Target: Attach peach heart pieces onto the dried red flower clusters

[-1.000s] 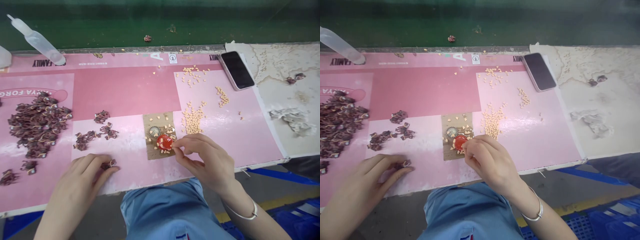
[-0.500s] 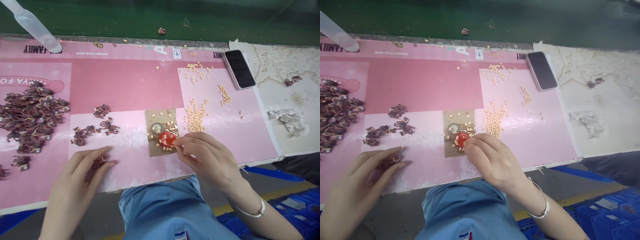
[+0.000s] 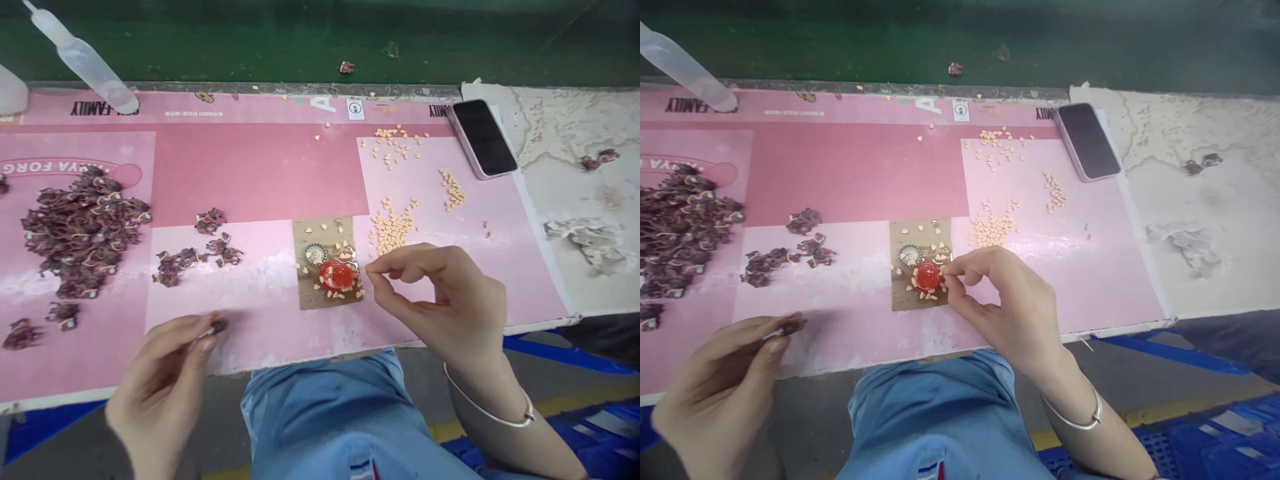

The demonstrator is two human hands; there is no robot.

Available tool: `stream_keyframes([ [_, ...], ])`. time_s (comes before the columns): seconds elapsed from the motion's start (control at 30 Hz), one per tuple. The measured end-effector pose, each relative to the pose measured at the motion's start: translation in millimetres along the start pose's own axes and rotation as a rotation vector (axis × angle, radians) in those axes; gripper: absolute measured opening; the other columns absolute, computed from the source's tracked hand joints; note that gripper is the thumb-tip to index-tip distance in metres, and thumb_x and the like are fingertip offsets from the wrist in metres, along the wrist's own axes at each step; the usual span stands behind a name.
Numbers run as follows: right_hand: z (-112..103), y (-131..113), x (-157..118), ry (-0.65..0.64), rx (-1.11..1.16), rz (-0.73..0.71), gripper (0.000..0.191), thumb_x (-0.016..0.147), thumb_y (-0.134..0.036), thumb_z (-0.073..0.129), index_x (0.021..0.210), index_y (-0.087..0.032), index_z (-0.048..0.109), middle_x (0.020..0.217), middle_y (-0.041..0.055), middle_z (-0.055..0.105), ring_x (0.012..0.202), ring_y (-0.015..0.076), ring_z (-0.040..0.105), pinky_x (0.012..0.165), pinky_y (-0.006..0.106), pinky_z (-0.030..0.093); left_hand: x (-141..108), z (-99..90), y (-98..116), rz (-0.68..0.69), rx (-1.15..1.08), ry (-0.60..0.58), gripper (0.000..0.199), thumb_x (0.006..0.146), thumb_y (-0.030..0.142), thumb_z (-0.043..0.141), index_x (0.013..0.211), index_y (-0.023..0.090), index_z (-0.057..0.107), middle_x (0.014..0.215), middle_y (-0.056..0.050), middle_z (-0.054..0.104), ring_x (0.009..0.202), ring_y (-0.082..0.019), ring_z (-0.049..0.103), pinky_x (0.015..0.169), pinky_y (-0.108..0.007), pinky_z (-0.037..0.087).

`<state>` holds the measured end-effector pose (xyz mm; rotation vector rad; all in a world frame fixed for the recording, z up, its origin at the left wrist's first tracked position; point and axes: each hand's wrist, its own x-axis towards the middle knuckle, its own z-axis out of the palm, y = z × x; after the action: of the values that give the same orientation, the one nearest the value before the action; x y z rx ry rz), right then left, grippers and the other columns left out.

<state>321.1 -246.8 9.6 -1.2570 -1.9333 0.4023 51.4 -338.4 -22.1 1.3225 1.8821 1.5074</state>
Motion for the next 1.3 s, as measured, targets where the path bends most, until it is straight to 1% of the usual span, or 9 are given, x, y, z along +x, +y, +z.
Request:
stream_keyframes([
  [0.1,2,3,-1,-0.017,0.033,0.038,0.03,0.087,-0.006,0.071,0.087,-0.029,0.052,0.087,-0.0042,0.08,0.077,0.0164,0.078,0.064,0.028,0.063,-3,22.6,10,0.005,-0.24,-0.1,0.019,0.09,0.009,0.078,0.099,0.025,0.081,0.098,0.002,0.079,0.093,-0.01,0.077,0.087,-0.019,0.065],
  [0.17,2,1,-2,-0.003,0.079,0.042,0.03,0.086,-0.006,0.071,0.087,-0.029,0.052,0.087,-0.0034,0.08,0.077,0.0166,0.078,0.065,0.028,0.064,-4,36.5,20,-0.057,-0.387,-0.186,0.018,0.092,0.013,0.079,0.101,0.028,0.082,0.097,0.002,0.079,0.091,-0.01,0.078,0.085,-0.017,0.065],
  [0.3,-1,-15,-4,-0.017,0.254,0.017,0.033,0.088,-0.004,0.07,0.085,-0.028,0.048,0.086,-0.0029,0.08,0.078,0.0156,0.079,0.07,0.029,0.066,-1,54.9,35,-0.376,-0.713,-0.397,0.012,0.092,0.031,0.083,0.103,0.033,0.082,0.085,0.003,0.079,0.077,-0.008,0.077,0.068,-0.011,0.061],
  [0.4,-3,-28,-4,-0.074,0.359,-0.059,0.038,0.089,-0.002,0.069,0.08,-0.028,0.043,0.082,-0.0057,0.08,0.073,0.0129,0.078,0.069,0.027,0.066,0,58.7,39,-0.649,-0.922,-0.55,0.011,0.089,0.037,0.085,0.097,0.032,0.082,0.075,0.004,0.074,0.067,-0.005,0.071,0.067,-0.01,0.058],
  [0.57,-3,-32,1,-0.217,0.392,-0.142,0.043,0.085,-0.002,0.076,0.077,-0.028,0.044,0.081,-0.0077,0.08,0.064,0.0108,0.075,0.066,0.025,0.067,-3,57.8,41,-0.813,-1.069,-0.613,0.01,0.089,0.033,0.086,0.097,0.031,0.08,0.076,0.004,0.073,0.064,-0.003,0.067,0.06,-0.007,0.051],
  [0.87,4,-29,-10,-0.211,0.325,-0.212,0.033,0.098,-0.003,0.064,0.082,-0.029,0.05,0.091,-0.004,0.084,0.081,0.0116,0.079,0.076,0.024,0.07,-12,65.6,51,-0.844,-0.988,-0.466,0.015,0.084,0.035,0.089,0.091,0.026,0.079,0.07,0.003,0.07,0.057,-0.004,0.062,0.058,-0.008,0.051],
  [1.03,3,-32,-23,-0.221,0.312,-0.139,0.035,0.094,0.006,0.062,0.089,-0.028,0.058,0.104,-0.0029,0.085,0.096,0.0119,0.081,0.085,0.019,0.069,-15,73.3,68,-0.697,-0.824,-0.312,0.023,0.079,0.04,0.093,0.082,0.023,0.076,0.064,0.003,0.066,0.053,-0.004,0.06,0.054,-0.007,0.05],
  [1.17,14,-28,-24,-0.092,0.471,-0.137,0.035,0.092,0.005,0.06,0.102,-0.028,0.058,0.105,0.0006,0.086,0.095,0.0134,0.082,0.082,0.022,0.07,-11,72.0,68,-0.583,-0.639,-0.265,0.027,0.078,0.045,0.093,0.079,0.024,0.076,0.064,0.003,0.068,0.052,-0.004,0.06,0.055,-0.006,0.051],
  [1.3,8,3,-24,0.104,0.476,-0.029,0.029,0.093,-0.002,0.061,0.108,-0.027,0.058,0.111,0.0081,0.084,0.1,0.0183,0.081,0.084,0.031,0.07,9,59.3,56,-0.429,-0.436,-0.342,0.023,0.077,0.043,0.093,0.079,0.026,0.077,0.068,0.001,0.073,0.053,-0.011,0.068,0.055,-0.016,0.061],
])
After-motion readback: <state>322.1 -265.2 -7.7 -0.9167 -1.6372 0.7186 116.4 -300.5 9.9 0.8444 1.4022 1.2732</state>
